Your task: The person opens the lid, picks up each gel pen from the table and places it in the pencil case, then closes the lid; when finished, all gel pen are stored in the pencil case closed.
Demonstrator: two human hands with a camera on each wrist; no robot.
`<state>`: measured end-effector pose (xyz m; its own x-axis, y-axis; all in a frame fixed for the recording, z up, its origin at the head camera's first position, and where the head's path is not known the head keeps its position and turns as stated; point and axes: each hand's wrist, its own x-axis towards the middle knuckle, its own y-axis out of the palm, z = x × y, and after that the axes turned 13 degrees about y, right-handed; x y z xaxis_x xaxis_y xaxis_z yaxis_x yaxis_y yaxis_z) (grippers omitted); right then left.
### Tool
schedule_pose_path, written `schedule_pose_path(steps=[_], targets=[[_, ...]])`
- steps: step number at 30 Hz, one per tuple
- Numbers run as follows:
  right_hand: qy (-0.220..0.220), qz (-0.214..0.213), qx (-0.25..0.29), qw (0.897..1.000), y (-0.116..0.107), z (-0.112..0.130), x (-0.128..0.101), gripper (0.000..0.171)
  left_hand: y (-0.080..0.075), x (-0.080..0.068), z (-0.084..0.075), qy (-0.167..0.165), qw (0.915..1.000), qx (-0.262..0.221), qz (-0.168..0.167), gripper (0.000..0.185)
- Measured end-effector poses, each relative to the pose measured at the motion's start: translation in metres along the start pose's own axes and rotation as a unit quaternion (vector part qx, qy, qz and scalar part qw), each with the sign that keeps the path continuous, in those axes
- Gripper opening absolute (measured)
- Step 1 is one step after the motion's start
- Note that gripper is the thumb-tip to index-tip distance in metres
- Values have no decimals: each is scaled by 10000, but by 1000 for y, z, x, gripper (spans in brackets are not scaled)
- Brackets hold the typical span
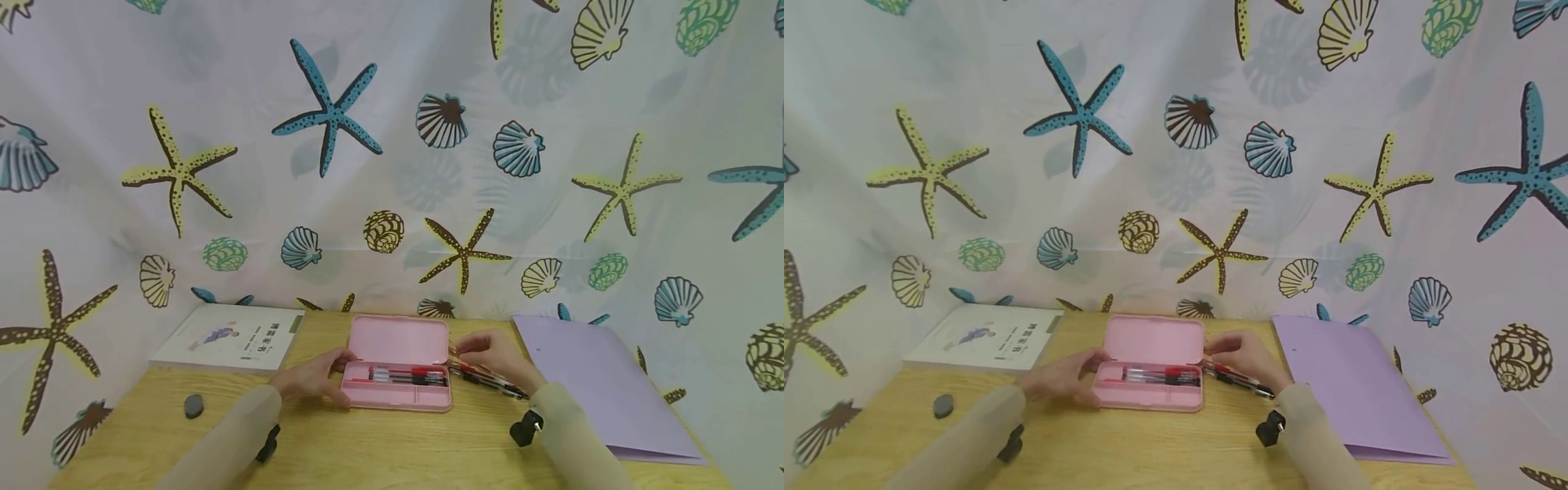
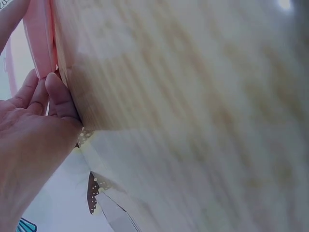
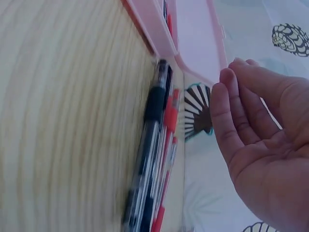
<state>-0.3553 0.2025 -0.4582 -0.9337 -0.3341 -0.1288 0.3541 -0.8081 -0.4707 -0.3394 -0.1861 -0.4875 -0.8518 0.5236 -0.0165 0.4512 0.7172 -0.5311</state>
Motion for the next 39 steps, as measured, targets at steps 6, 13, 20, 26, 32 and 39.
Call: schedule_pose_path(steps=[6, 13, 20, 26, 32, 39], targets=[[108, 152, -495, 9986, -11, -15, -7, 24, -2, -2, -3, 144, 9999, -39, 33, 84], [-36, 105, -1285, 9917, -7, -22, -10, 25, -2, -4, -2, 132, 9999, -77, 33, 85], [56, -162, -1730, 9848, 1, -21, -6, 23, -2, -4, -5, 72, 10000, -8, -15, 83], [176, -161, -1771, 9839, 3, -22, -6, 20, -1, -4, -3, 90, 10000, 11, -3, 83], [203, -187, -1845, 9824, 1, -22, -7, 23, -1, -3, -3, 115, 9999, 19, 8, 83], [-105, -181, -2123, 9770, 4, -24, -2, 19, -2, -4, -2, 162, 9999, 33, 37, 84]])
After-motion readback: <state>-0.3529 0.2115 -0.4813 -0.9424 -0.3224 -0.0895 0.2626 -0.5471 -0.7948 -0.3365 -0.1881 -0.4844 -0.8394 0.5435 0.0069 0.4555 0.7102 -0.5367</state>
